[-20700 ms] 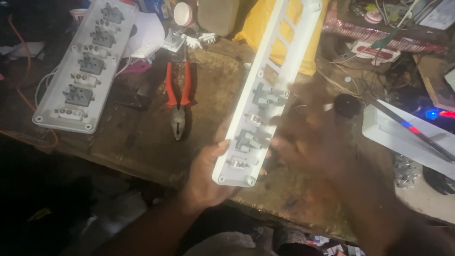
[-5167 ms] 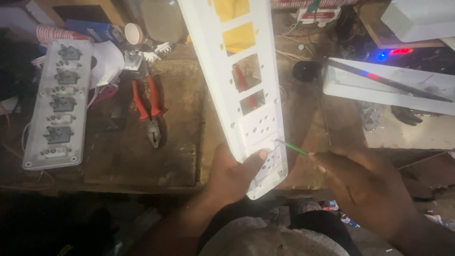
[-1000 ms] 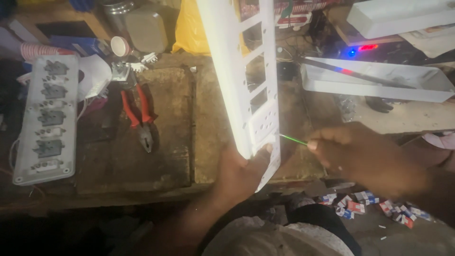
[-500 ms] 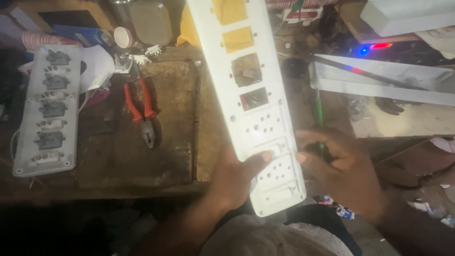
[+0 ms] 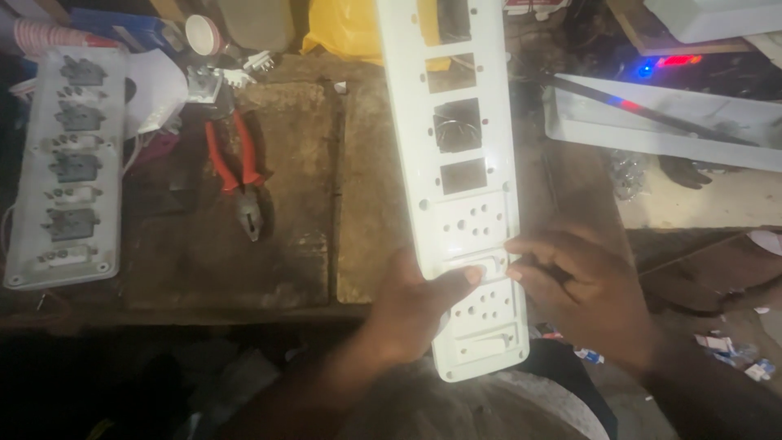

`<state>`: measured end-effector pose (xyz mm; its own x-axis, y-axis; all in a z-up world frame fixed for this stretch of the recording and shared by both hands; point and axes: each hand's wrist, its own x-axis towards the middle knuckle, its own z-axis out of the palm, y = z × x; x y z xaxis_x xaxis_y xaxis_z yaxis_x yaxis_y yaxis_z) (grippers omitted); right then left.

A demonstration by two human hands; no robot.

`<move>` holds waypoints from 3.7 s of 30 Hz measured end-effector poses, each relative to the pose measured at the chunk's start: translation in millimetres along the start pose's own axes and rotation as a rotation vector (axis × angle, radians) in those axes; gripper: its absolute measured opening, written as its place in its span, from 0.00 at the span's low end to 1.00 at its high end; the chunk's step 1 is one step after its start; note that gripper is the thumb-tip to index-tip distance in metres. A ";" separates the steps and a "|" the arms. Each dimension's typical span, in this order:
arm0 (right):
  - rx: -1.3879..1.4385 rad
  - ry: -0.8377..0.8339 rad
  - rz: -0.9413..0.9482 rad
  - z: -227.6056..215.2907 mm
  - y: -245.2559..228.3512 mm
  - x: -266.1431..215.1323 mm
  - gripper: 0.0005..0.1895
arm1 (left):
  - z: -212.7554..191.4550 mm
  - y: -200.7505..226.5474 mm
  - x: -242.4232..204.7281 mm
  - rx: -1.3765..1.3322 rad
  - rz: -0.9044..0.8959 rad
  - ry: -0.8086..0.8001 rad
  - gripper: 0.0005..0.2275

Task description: Assembling electrical components like switches and sockets into a switchboard frame and securing them with a screwdriver.

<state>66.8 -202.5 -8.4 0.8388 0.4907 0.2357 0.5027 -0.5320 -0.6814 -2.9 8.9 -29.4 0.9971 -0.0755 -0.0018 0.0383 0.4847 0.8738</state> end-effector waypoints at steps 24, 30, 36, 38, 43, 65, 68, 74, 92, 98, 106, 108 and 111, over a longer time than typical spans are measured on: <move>0.004 0.129 -0.321 14.8 24.1 -11.8 0.13 | 5.8 9.3 -0.1 0.174 -0.011 -0.064 0.14; 0.103 -0.181 0.207 2.1 22.5 -4.5 0.16 | 5.8 2.3 -4.0 0.236 -0.097 0.010 0.14; 0.059 -0.232 0.012 4.4 21.3 4.3 0.14 | 2.9 -0.2 -4.5 0.203 -0.095 0.041 0.14; 0.033 -0.174 -0.081 5.1 15.8 7.8 0.15 | 1.2 0.0 -1.2 0.176 -0.077 0.036 0.13; -0.065 -0.138 -0.198 4.1 15.3 23.8 0.15 | -5.6 7.6 10.6 0.231 -0.056 0.026 0.13; 0.039 -0.287 -0.093 17.4 43.0 75.5 0.16 | -33.8 19.3 46.9 0.053 -0.165 -0.008 0.14; 0.039 -0.302 -0.134 14.7 42.6 79.6 0.17 | -35.9 15.6 46.2 0.081 -0.152 -0.017 0.14; 0.018 -0.309 -0.175 13.1 45.4 80.8 0.16 | -38.0 12.2 46.8 0.021 -0.152 -0.070 0.16; 0.121 -0.145 -0.311 21.5 54.6 64.7 0.15 | -28.2 5.5 40.2 0.211 -0.100 0.044 0.16; 0.066 -0.083 -0.430 21.8 53.5 66.6 0.15 | -30.1 1.1 41.7 0.170 -0.097 0.037 0.17; 0.044 -0.146 -0.297 25.7 64.1 65.0 0.16 | -28.8 5.0 44.5 0.100 -0.065 -0.028 0.16; 0.020 -0.160 -0.290 26.0 66.1 65.1 0.16 | -31.4 1.1 45.1 0.063 -0.088 -0.036 0.16; -0.017 -0.176 -0.288 27.2 71.4 64.2 0.15 | -32.3 -1.3 45.4 -0.054 -0.076 -0.052 0.17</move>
<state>150.9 -190.2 -60.8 0.6134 0.7335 0.2926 0.7184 -0.3644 -0.5925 44.4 33.0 -46.3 0.9865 -0.1584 -0.0408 0.1188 0.5221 0.8446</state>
